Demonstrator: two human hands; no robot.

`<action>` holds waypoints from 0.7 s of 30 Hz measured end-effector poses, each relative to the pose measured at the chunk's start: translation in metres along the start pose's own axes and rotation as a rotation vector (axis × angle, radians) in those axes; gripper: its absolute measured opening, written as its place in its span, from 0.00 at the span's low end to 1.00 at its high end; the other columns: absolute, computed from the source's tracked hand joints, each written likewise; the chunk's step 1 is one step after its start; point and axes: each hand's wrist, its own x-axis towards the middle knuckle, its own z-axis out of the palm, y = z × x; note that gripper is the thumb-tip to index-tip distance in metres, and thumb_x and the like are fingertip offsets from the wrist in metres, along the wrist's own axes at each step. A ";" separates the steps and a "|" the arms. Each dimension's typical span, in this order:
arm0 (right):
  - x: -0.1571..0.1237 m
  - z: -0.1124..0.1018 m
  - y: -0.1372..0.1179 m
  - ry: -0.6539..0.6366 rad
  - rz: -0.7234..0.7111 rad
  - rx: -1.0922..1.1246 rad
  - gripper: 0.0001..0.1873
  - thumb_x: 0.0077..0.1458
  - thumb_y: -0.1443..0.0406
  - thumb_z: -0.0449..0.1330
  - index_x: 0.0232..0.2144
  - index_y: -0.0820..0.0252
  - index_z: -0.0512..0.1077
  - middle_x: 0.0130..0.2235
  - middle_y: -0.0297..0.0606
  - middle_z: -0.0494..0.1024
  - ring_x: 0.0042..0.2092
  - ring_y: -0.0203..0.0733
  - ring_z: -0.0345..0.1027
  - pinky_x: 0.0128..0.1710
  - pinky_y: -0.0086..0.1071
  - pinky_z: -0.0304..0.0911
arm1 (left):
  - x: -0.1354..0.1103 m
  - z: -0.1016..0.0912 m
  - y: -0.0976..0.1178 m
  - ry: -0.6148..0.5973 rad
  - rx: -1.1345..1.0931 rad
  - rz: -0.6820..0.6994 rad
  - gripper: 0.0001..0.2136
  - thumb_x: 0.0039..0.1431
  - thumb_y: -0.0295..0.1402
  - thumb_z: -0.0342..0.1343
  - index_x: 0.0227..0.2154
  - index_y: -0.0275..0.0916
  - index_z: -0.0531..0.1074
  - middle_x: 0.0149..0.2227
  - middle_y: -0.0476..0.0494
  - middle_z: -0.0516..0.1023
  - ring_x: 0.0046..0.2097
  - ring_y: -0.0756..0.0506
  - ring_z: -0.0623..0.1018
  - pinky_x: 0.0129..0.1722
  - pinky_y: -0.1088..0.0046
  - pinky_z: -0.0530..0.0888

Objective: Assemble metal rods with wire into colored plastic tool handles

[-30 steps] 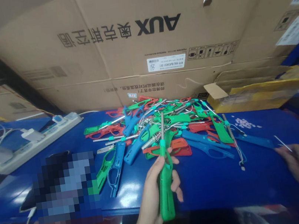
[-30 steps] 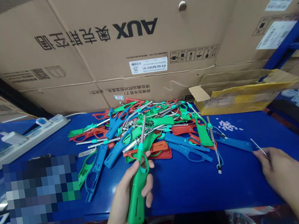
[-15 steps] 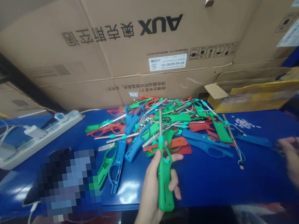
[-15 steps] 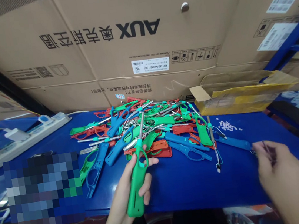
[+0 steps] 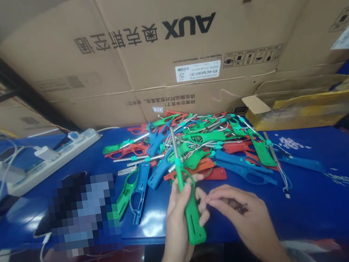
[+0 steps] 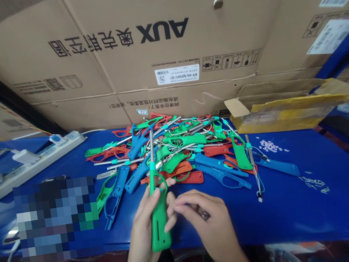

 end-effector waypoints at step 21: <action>-0.012 0.003 0.008 -0.111 -0.157 -0.012 0.04 0.60 0.66 0.67 0.32 0.52 0.80 0.36 0.31 0.79 0.28 0.31 0.67 0.26 0.25 0.62 | 0.003 0.016 -0.011 0.118 0.035 0.428 0.14 0.64 0.30 0.64 0.50 0.50 0.74 0.45 0.47 0.78 0.32 0.53 0.72 0.32 0.80 0.73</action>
